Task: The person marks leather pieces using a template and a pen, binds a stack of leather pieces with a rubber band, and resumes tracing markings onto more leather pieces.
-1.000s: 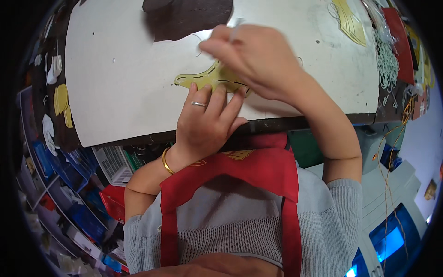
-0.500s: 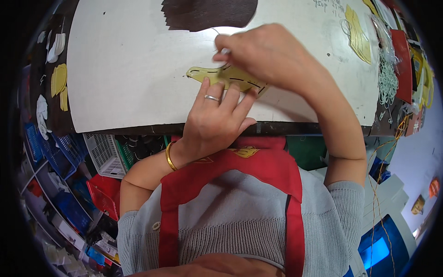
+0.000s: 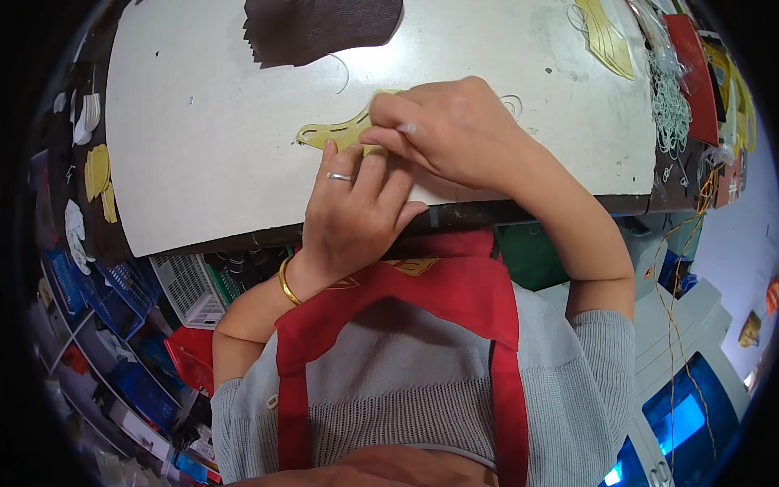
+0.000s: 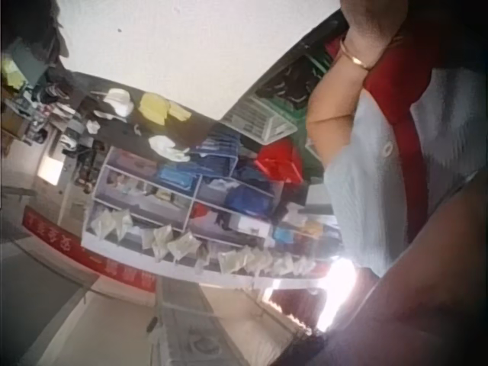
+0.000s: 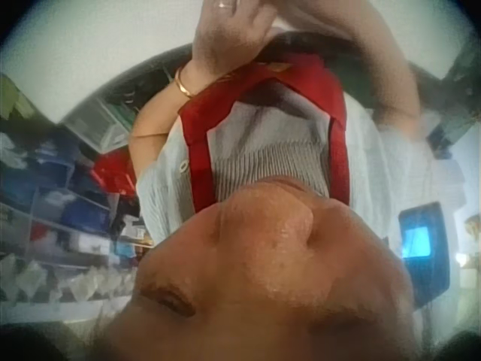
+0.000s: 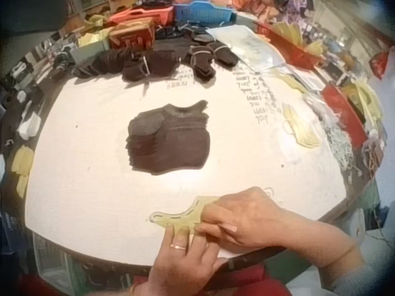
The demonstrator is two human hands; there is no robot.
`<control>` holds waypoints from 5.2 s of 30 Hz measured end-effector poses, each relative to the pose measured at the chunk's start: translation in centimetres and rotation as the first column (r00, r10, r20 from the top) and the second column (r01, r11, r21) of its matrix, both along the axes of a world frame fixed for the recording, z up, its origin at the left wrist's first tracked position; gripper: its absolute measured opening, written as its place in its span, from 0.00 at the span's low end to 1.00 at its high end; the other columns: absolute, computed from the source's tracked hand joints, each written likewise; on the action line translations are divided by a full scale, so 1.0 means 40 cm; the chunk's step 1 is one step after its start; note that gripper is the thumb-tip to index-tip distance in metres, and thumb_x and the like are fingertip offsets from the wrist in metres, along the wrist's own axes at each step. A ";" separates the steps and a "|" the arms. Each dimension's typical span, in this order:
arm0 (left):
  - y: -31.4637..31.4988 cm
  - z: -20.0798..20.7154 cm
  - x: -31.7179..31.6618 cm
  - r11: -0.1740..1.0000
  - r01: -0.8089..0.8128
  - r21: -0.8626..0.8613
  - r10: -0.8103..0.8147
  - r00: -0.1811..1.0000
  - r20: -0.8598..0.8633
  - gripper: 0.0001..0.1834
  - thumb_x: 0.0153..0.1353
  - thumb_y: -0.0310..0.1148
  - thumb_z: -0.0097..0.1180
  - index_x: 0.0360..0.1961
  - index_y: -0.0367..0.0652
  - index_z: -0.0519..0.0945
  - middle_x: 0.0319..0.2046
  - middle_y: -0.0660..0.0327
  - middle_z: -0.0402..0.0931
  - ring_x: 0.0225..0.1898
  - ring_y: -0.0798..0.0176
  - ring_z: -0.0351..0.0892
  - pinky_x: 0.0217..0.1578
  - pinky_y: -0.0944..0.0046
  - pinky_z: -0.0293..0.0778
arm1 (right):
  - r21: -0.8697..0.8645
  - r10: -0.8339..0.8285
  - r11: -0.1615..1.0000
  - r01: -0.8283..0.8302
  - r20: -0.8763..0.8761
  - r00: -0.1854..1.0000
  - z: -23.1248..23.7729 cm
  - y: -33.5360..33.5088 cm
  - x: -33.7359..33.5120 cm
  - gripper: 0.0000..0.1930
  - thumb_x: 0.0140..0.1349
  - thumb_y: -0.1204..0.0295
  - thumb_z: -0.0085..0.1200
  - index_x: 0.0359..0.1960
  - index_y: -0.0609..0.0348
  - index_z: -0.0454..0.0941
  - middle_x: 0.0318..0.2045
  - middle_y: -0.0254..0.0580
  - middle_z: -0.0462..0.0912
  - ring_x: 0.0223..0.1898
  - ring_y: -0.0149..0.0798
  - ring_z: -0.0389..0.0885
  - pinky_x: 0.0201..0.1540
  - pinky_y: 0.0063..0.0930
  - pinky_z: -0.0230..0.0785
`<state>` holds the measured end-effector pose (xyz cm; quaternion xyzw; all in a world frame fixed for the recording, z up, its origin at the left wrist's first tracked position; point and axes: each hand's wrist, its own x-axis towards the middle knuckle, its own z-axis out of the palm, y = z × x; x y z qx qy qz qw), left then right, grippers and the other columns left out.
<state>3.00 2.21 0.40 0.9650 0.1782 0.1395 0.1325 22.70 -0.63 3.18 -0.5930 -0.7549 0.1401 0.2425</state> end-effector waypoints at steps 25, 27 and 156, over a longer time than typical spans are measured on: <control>0.001 0.020 0.013 0.997 0.013 0.074 -0.004 0.992 -0.126 0.34 0.51 0.47 0.68 0.58 0.47 0.77 0.53 0.58 0.73 0.49 0.50 0.71 0.56 0.49 0.74 | 0.146 -0.496 0.860 0.488 0.024 0.868 -0.027 -0.104 0.038 0.09 0.68 0.66 0.56 0.31 0.55 0.79 0.26 0.38 0.82 0.22 0.41 0.81 0.22 0.33 0.70; 0.000 0.021 0.015 0.996 0.014 0.088 -0.002 0.991 -0.130 0.34 0.50 0.47 0.68 0.58 0.47 0.78 0.54 0.58 0.73 0.50 0.50 0.72 0.55 0.48 0.74 | 0.152 -0.509 0.856 0.495 0.076 0.857 -0.019 -0.111 0.007 0.09 0.67 0.65 0.57 0.31 0.55 0.78 0.26 0.39 0.82 0.21 0.40 0.81 0.22 0.33 0.70; 0.023 -0.019 -0.014 0.995 0.092 0.037 -0.093 0.995 0.039 0.21 0.59 0.35 0.61 0.54 0.44 0.80 0.50 0.47 0.76 0.52 0.44 0.76 0.53 0.52 0.77 | -0.030 -0.170 0.985 0.167 -0.204 0.964 -0.005 -0.020 -0.005 0.14 0.69 0.58 0.54 0.31 0.54 0.76 0.21 0.41 0.79 0.21 0.46 0.78 0.26 0.38 0.69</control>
